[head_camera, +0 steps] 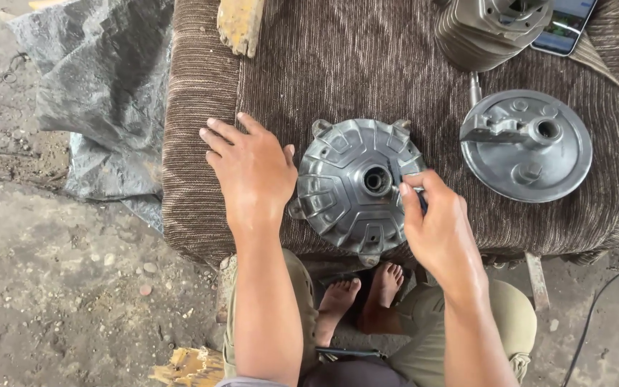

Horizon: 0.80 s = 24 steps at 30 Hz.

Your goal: The person uses a blue-handled scraper to clean the surface of a circular metal part resting on a striped cushion. The person holds the part steady with the left hand while scraping with the right hand, working around the central hole and outer ridges.

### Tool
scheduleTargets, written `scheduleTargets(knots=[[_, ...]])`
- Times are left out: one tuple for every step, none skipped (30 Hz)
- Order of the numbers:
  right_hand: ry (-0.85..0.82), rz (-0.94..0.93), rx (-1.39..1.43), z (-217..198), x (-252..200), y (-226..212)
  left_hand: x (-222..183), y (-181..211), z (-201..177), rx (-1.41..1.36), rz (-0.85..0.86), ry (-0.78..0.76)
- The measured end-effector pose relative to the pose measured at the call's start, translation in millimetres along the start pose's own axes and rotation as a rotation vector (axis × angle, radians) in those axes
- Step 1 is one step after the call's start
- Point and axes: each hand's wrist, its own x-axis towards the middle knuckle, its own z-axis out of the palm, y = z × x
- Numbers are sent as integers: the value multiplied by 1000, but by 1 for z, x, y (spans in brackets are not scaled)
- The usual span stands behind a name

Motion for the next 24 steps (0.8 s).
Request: scheduleTargets(knots=[[-3,4,2,-2,-11,-5,0,-1,1,4,1,-4],[-17,76,15,-3,-22,-9,0,0,1,7,3,-6],[-30,148,28,-6,-33,-14,0,0,0,11,5,-8],[-25,150,31,-4,-31,-9,0,0,-1,12,10,-6],[-23,142,44,-3,-30,-3,-1,1,-3,3,11,-9],[-24,133,58,-1,-28,2,-2,0,-5,-3,10,-13],[-23,134,62,-2,-23,-5,-1,1,-5,0,12,-11],[5,97,23,-3,-18,-12,-1,1,-5,5,11,-14],[32,60,-16,-4,-13,-19,-2,1,-5,10,10,-17],[33,59,-13,-2,-6,-19,-2,1,-6,12,11,-15],[48,22,5,-1,2,-18,-1,0,-6,7,11,-19],[64,-11,22,1,9,-18,-2,0,-6,2,13,-26],[63,-8,24,2,5,-18,-3,0,-7,4,15,-28],[73,-5,44,3,3,-19,-3,1,-7,13,15,-21],[83,-1,65,4,1,-20,-3,1,-7,22,15,-13],[83,1,66,4,-7,-20,-3,1,-8,24,17,-15],[81,33,49,4,-14,-21,-2,1,-8,28,19,-9],[78,66,30,4,-21,-20,-3,0,-7,31,22,-7],[77,71,30,6,-25,-16,-3,0,-7,33,24,-11],[83,83,44,7,-28,-13,-3,0,-7,26,23,-13],[88,94,57,7,-31,-10,-3,0,-9,18,22,-15],[89,93,57,7,-27,-8,-3,0,-8,18,21,-14],[90,104,60,7,-24,-7,-3,0,-8,13,22,-21],[95,109,64,6,-19,-6,-2,0,-10,6,24,-23]])
